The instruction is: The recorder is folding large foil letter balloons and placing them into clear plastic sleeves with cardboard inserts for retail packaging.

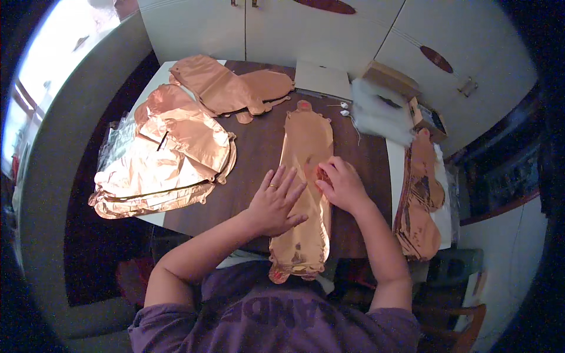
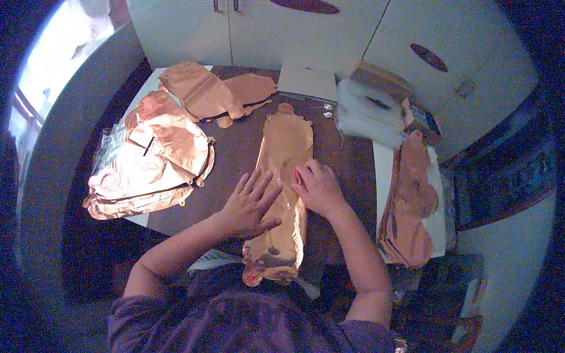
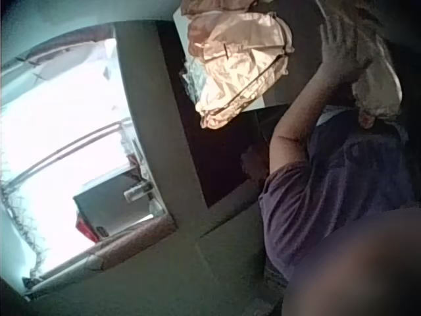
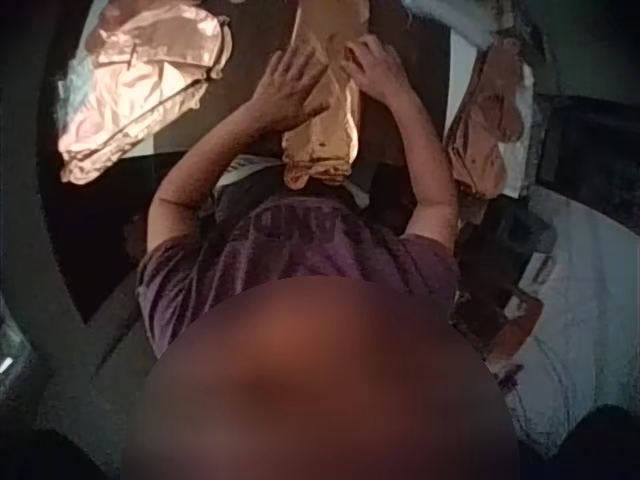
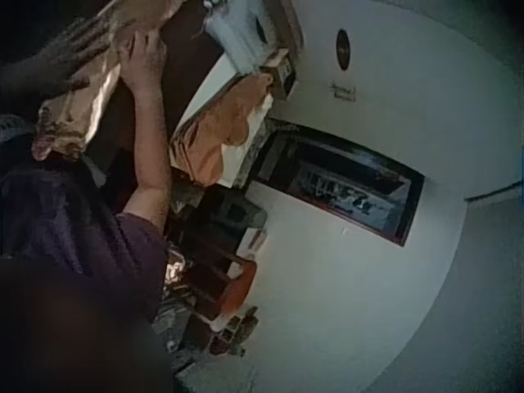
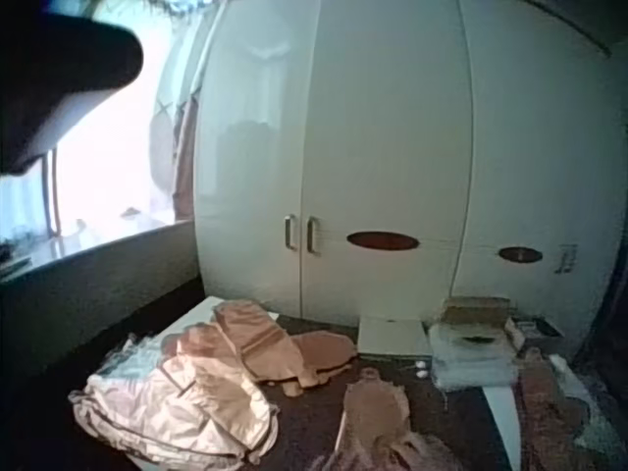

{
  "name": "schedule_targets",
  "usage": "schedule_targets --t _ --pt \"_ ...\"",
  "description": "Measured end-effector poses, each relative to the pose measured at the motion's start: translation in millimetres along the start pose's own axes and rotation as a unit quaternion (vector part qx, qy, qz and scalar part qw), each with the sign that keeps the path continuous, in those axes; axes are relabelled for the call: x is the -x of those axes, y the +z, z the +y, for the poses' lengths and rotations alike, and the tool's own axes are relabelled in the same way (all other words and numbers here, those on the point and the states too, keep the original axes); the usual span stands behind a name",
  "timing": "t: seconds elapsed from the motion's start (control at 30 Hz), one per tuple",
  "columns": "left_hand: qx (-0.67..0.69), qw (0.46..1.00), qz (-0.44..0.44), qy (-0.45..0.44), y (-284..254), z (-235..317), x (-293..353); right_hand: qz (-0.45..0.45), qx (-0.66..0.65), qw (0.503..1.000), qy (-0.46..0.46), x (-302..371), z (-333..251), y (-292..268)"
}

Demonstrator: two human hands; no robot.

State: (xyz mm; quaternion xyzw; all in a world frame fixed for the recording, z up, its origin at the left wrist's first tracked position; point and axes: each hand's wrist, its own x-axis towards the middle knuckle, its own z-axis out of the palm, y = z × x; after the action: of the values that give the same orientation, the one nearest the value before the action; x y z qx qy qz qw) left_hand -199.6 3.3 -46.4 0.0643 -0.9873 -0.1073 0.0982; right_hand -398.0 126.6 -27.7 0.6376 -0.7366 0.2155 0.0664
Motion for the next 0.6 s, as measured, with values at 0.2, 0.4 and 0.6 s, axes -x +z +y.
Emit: schedule_targets --t 0.2,0.4,0.6 --pt "-0.003 1.000 0.021 0.021 3.2 -0.8 0.6 -0.006 0.001 1.000 0.007 1.2 -4.9 -5.6" --pt "-0.018 0.999 0.040 0.023 14.0 -9.1 3.6 -0.035 -0.056 0.997 -0.040 18.5 -92.7 -31.0" --pt "0.061 0.992 0.094 0.056 -9.5 -29.1 -14.8 -0.086 -0.034 0.994 -0.061 47.4 -125.6 -5.6"
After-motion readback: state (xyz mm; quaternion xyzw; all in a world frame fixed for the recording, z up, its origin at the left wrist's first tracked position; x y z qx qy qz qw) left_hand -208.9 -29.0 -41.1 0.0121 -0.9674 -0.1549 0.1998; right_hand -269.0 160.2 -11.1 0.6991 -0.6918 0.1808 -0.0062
